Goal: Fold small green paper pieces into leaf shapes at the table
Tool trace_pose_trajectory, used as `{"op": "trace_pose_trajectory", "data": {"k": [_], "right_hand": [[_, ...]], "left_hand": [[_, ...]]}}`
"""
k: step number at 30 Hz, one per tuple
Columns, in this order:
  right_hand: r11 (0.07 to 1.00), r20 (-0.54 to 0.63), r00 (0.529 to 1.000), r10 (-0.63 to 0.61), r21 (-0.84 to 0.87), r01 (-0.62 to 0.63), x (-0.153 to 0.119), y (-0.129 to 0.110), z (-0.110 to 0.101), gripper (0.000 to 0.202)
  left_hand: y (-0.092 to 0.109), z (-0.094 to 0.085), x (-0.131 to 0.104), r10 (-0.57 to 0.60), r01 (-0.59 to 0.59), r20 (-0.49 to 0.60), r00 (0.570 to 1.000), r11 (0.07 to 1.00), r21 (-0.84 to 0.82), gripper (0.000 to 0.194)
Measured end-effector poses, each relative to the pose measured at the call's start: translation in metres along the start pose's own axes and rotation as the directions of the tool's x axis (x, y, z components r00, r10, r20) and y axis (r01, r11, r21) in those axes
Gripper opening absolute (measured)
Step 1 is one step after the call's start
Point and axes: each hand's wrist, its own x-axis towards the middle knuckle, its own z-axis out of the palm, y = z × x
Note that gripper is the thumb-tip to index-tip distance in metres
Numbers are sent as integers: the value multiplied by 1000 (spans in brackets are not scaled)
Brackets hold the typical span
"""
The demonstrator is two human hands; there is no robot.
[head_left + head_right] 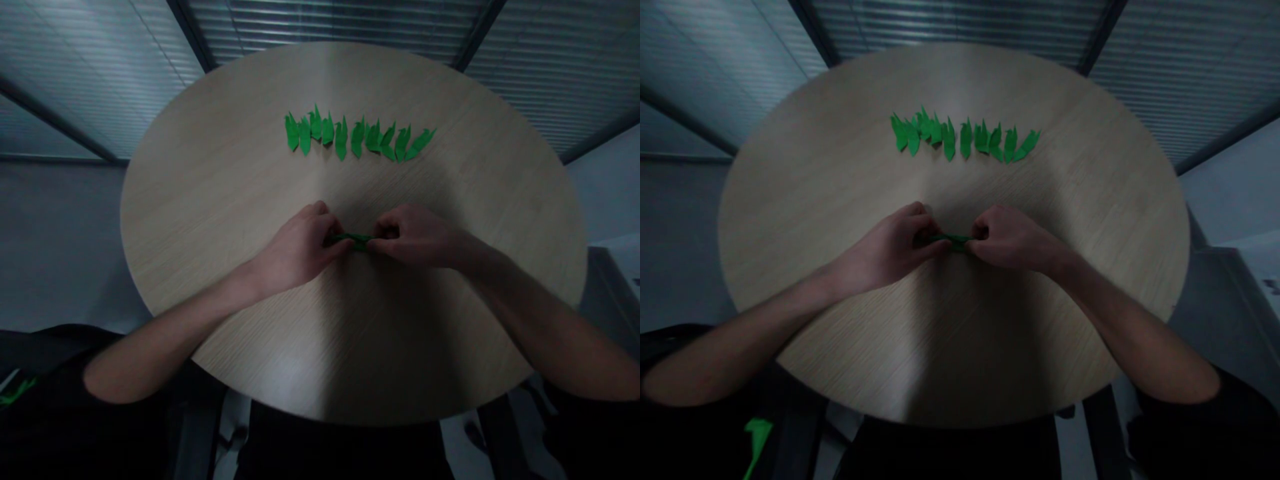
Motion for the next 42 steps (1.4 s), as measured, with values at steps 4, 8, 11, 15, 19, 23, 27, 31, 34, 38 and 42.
{"op": "trace_pose_trajectory", "data": {"k": [4, 8, 11, 15, 19, 23, 27, 31, 34, 38, 42], "right_hand": [[1000, 7, 1000, -13, 5, 13, -1, -1, -1, 19], [995, 8, 996, -94, 45, 93, -5, 3, -1, 17], [981, -81, 979, -189, 36, 192, -11, 7, 2, 14], [958, -137, 948, -287, -34, 285, -16, 9, 7, 8], [940, -136, 932, -336, -104, 324, -18, 9, 10, 5], [935, -131, 930, -343, -142, 325, -21, 7, 11, 6], [927, -169, 917, -362, -169, 335, -27, 6, 15, 6], [913, -181, 901, -395, -189, 362, -32, 6, 20, 7], [913, -187, 899, -395, -191, 361, -32, 7, 22, 8], [944, -169, 933, -318, -148, 295, -27, 5, 21, 13], [968, -119, 966, -230, -125, 215, -23, -1, 14, 19]], "left_hand": [[-2, 1, 0, 4, -4, -2, 1000, 1000, -7, 18], [-2, 0, 1, 37, -37, -6, 999, 999, -30, 12], [0, -1, 2, 58, -58, -1, 998, 995, -78, 9], [2, -2, 2, 88, -83, 33, 996, 990, -114, 8], [2, -2, 1, 134, -126, 75, 988, 987, -99, 7], [0, -2, 1, 184, -177, 115, 976, 982, -74, 9], [-1, -2, 1, 214, -212, 127, 969, 977, -32, 11], [-1, -2, 0, 235, -238, 126, 964, 971, 17, 12], [-2, -1, 0, 228, -237, 140, 964, 970, 57, 16], [-1, -4, -2, 222, -236, 155, 963, 968, 82, 21], [0, -6, -3, 224, -239, 149, 963, 967, 88, 25]]}}
